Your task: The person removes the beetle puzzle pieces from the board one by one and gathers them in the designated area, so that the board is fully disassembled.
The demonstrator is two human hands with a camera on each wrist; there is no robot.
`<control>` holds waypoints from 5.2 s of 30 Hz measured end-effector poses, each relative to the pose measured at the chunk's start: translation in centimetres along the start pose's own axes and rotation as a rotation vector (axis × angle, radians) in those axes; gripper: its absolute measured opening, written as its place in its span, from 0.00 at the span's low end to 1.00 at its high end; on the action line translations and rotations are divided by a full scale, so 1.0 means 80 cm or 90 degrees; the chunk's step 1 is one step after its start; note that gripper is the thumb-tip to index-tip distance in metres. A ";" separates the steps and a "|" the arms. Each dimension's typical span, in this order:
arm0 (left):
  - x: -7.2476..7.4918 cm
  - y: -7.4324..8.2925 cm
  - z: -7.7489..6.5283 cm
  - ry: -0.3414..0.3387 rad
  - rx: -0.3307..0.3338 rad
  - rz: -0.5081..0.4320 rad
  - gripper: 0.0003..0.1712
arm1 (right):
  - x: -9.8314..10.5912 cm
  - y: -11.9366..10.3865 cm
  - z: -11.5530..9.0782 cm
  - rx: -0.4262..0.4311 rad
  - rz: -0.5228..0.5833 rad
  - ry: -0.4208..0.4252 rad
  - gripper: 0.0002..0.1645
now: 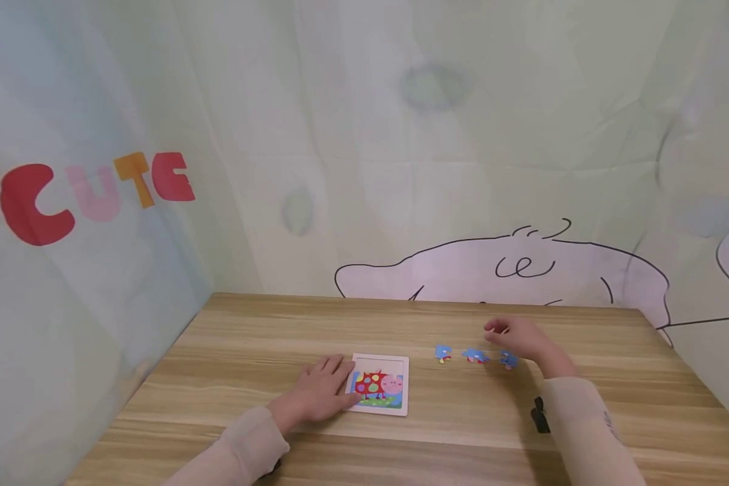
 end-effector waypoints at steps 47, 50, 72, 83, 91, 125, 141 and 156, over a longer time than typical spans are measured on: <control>-0.001 -0.004 0.002 -0.012 0.005 0.004 0.41 | -0.127 -0.226 -0.009 0.208 0.022 -0.165 0.12; -0.002 -0.005 0.002 -0.015 0.005 0.008 0.41 | -0.136 -0.227 -0.006 0.196 0.029 -0.178 0.11; 0.003 -0.001 -0.001 -0.014 -0.003 0.008 0.41 | -0.175 -0.227 0.002 0.124 0.041 -0.228 0.13; 0.001 -0.002 0.000 -0.012 0.001 0.006 0.41 | -0.176 -0.230 0.001 0.140 0.027 -0.224 0.12; 0.000 -0.005 0.002 -0.009 0.000 -0.001 0.41 | -0.177 -0.232 0.000 0.138 0.027 -0.221 0.14; 0.001 -0.003 0.000 -0.008 -0.002 0.002 0.41 | -0.177 -0.226 0.001 0.148 0.053 -0.211 0.12; 0.001 -0.002 0.001 -0.012 0.001 0.002 0.41 | -0.175 -0.221 0.003 0.172 0.064 -0.229 0.08; 0.001 -0.002 0.001 -0.016 0.002 0.003 0.41 | -0.172 -0.218 0.002 0.180 0.083 -0.246 0.06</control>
Point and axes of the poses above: each hand's wrist, its own z-axis towards the middle knuckle, its own x-axis out of the back of the hand, y = z × x, the point moved 5 cm from there along z, towards the middle knuckle, and after that the axes turned 13 degrees about -x, right-handed, at the moved point
